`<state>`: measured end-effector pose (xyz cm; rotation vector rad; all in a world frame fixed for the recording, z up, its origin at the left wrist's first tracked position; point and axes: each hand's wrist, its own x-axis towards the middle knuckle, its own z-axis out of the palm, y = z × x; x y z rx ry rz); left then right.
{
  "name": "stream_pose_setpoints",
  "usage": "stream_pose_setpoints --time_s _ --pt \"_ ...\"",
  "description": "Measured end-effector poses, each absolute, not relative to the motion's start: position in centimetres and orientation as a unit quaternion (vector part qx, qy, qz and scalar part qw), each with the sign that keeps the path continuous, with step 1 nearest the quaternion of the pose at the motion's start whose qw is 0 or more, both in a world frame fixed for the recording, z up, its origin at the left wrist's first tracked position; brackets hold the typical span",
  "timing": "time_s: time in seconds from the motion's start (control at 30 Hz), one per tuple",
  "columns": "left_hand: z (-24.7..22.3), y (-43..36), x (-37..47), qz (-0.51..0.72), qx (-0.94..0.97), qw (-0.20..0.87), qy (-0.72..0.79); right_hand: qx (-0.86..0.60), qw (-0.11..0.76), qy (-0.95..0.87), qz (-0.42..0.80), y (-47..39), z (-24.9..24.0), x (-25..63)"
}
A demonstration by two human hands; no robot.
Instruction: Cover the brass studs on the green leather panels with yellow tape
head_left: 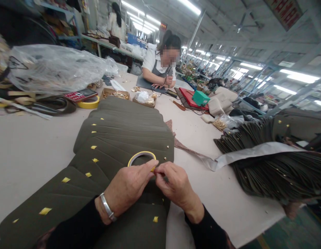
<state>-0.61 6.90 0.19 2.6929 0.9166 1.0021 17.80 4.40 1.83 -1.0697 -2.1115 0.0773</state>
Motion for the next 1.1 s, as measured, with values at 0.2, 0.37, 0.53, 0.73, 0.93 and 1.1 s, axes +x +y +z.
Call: stream_pose_setpoints --time_s 0.2,0.37,0.53,0.73,0.93,1.1 --pt "0.8 6.9 -0.5 0.312 0.891 0.07 0.321 -0.449 0.405 -0.796 -0.009 3.9 1.7 16.9" --pt "1.3 6.5 -0.1 0.356 0.884 0.056 0.298 -0.592 0.46 -0.608 0.26 4.1 2.0 16.6" --pt "1.1 6.9 0.2 0.297 0.898 0.025 0.324 -0.625 0.481 -0.463 0.405 5.6 1.2 19.9" --pt "0.3 8.5 1.0 0.166 0.921 0.008 0.353 -0.629 0.426 -0.508 0.406 5.4 -0.4 21.6" --pt "0.1 8.5 1.1 0.15 0.928 0.01 0.341 -0.639 0.407 -0.494 0.426 5.8 -0.9 21.7" --pt "-0.3 8.4 0.8 0.151 0.935 0.012 0.321 -0.647 0.305 -0.518 0.469 4.6 0.2 22.3"
